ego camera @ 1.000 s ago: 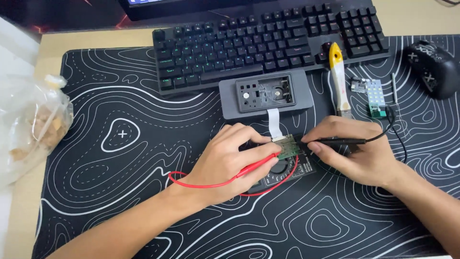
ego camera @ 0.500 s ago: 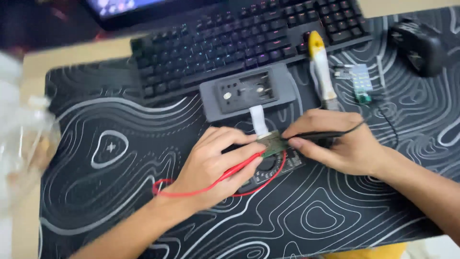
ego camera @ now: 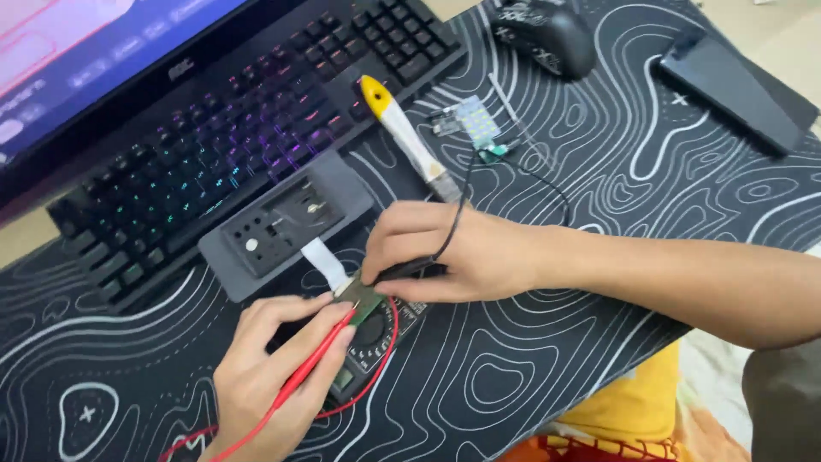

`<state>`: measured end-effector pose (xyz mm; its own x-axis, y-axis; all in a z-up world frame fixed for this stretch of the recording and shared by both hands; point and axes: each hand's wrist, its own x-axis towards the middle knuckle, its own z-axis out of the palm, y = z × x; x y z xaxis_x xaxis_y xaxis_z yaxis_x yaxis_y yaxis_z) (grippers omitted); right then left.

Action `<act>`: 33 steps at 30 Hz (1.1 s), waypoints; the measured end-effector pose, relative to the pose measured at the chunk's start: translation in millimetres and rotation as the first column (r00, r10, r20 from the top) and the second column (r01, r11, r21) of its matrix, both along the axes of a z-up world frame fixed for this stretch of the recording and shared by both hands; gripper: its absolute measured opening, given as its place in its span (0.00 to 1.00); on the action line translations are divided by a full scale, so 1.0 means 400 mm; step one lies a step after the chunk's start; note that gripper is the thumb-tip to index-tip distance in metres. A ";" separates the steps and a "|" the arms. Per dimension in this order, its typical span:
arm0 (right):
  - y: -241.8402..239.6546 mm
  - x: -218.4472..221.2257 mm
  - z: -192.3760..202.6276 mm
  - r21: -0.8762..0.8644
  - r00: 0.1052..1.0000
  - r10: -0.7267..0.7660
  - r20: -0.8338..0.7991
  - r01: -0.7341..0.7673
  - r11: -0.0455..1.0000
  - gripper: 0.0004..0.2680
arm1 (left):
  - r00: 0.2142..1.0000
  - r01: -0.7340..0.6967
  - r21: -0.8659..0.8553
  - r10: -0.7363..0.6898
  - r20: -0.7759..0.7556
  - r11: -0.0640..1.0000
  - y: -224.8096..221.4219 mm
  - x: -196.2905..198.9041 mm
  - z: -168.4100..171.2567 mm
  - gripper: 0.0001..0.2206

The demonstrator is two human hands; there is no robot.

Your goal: Testing and inspecting a small circuit board using multimeter probes on a repair bench.

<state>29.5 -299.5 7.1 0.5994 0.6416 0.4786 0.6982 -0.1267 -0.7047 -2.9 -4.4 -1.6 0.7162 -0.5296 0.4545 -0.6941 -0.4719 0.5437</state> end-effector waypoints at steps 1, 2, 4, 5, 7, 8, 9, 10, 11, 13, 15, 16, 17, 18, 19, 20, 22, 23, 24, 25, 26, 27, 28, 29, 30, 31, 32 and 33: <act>0.001 -0.001 -0.002 0.000 1.000 0.015 -0.003 -0.015 1.000 0.07 | 1.000 -0.015 0.000 0.015 -0.003 1.000 -0.001 0.001 0.000 0.08; 0.003 -0.003 -0.004 -0.009 1.000 -0.005 -0.007 0.005 1.000 0.07 | 1.000 0.003 0.001 -0.003 0.020 1.000 0.000 0.002 0.001 0.08; 0.007 0.000 0.000 -0.025 1.000 -0.009 -0.006 0.009 1.000 0.07 | 0.999 0.004 -0.004 -0.004 0.049 1.000 0.003 0.006 0.001 0.08; 0.007 -0.002 0.004 -0.025 0.999 -0.025 -0.024 0.025 0.999 0.06 | 0.998 0.022 -0.011 -0.022 0.058 1.000 0.002 0.007 -0.001 0.07; 0.008 -0.004 0.013 -0.047 0.999 -0.018 -0.043 0.016 0.999 0.05 | 0.998 0.015 -0.038 -0.013 0.065 0.999 0.001 0.011 0.000 0.07; 0.009 -0.006 0.017 -0.044 0.998 -0.034 -0.044 0.032 0.999 0.05 | 0.998 0.038 -0.045 -0.036 0.052 0.998 0.002 0.014 0.003 0.07; 0.011 -0.007 0.022 -0.044 0.998 -0.048 -0.047 0.046 0.998 0.06 | 0.998 0.059 -0.057 -0.057 0.038 0.997 0.004 0.015 0.003 0.06; 0.012 -0.012 0.024 -0.069 0.999 -0.022 -0.049 0.019 0.997 0.06 | 0.999 0.031 -0.081 -0.029 0.036 0.996 0.005 0.012 -0.002 0.06; 0.013 -0.012 0.025 -0.074 0.995 -0.056 -0.086 0.050 0.996 0.06 | 0.999 0.050 -0.074 -0.049 0.024 0.996 0.007 0.013 -0.004 0.06; 0.013 -0.014 0.026 -0.092 0.991 -0.066 -0.120 0.055 0.994 0.06 | 0.999 0.043 -0.078 -0.042 0.013 0.996 0.007 0.013 -0.007 0.06; 0.013 -0.016 0.018 -0.112 0.984 -0.141 -0.113 0.128 0.985 0.06 | 0.999 0.046 -0.095 -0.043 0.032 0.994 0.007 0.013 -0.008 0.06; 0.012 -0.015 0.021 -0.114 0.987 -0.116 -0.109 0.104 0.988 0.06 | 0.999 0.021 -0.097 -0.018 0.035 0.995 0.004 0.013 -0.013 0.06; 0.014 -0.016 0.021 -0.127 0.983 -0.145 -0.108 0.131 0.983 0.06 | 0.999 0.032 -0.102 -0.031 0.013 0.994 0.005 0.011 -0.017 0.07; 0.014 -0.017 0.021 -0.139 0.979 -0.173 -0.107 0.158 0.978 0.05 | 0.999 0.043 -0.107 -0.045 -0.008 0.993 0.006 0.009 -0.021 0.08; 0.012 -0.020 0.019 -0.133 0.983 -0.146 -0.113 0.131 0.982 0.05 | 1.000 0.016 -0.100 -0.018 -0.014 0.995 0.005 0.008 -0.020 0.08; 0.009 -0.023 0.018 -0.163 0.977 -0.181 -0.112 0.162 0.973 0.05 | 0.999 0.042 -0.117 -0.040 0.018 0.992 0.005 0.008 -0.019 0.07; 0.010 -0.021 0.013 -0.180 0.977 -0.185 -0.105 0.165 0.970 0.05 | 0.998 0.040 -0.119 -0.034 0.055 0.992 0.008 0.007 -0.020 0.07; 0.010 -0.023 0.013 -0.183 0.970 -0.214 -0.117 0.191 0.964 0.05 | 0.998 0.058 -0.119 -0.052 0.046 0.991 0.008 0.006 -0.024 0.06; 0.008 -0.025 0.014 -0.188 0.962 -0.243 -0.128 0.217 0.958 0.05 | 0.997 0.075 -0.120 -0.071 0.038 0.990 0.006 0.007 -0.027 0.05; 0.009 -0.026 0.013 -0.187 0.964 -0.232 -0.131 0.206 0.961 0.05 | 0.998 0.064 -0.118 -0.061 0.035 0.991 0.009 0.005 -0.027 0.05; 0.007 -0.026 0.012 -0.202 0.962 -0.243 -0.127 0.215 0.956 0.05 | 0.997 0.075 -0.127 -0.072 0.025 0.989 0.009 0.004 -0.027 0.05; 0.005 -0.027 0.012 -0.215 0.959 -0.257 -0.119 0.228 0.950 0.05 | 0.996 0.090 -0.134 -0.088 0.019 0.987 0.010 0.007 -0.026 0.05; 0.007 -0.021 0.015 -0.213 0.961 -0.251 -0.120 0.222 0.952 0.05 | 0.997 0.083 -0.132 -0.081 0.019 0.988 0.009 0.010 -0.029 0.05; 0.008 -0.023 0.017 -0.212 0.960 -0.252 -0.119 0.223 0.951 0.04 | 0.996 0.085 -0.155 -0.085 0.010 0.984 0.009 0.009 -0.033 0.06; 0.008 -0.026 0.018 -0.211 0.960 -0.253 -0.118 0.225 0.951 0.04 | 0.996 0.087 -0.179 -0.088 0.001 0.980 0.008 0.009 -0.037 0.06; 0.008 -0.031 0.015 -0.211 0.958 -0.258 -0.126 0.229 0.950 0.04 | 0.996 0.092 -0.178 -0.094 -0.006 0.980 0.008 0.005 -0.035 0.06; 0.008 -0.036 0.015 -0.213 0.957 -0.258 -0.133 0.227 0.950 0.04 | 0.996 0.087 -0.159 -0.087 0.004 0.983 0.008 0.001 -0.032 0.05; 0.009 -0.023 0.019 -0.212 0.960 -0.251 -0.120 0.222 0.952 0.04 | 0.997 0.078 -0.141 -0.074 0.035 0.987 0.009 0.013 -0.025 0.05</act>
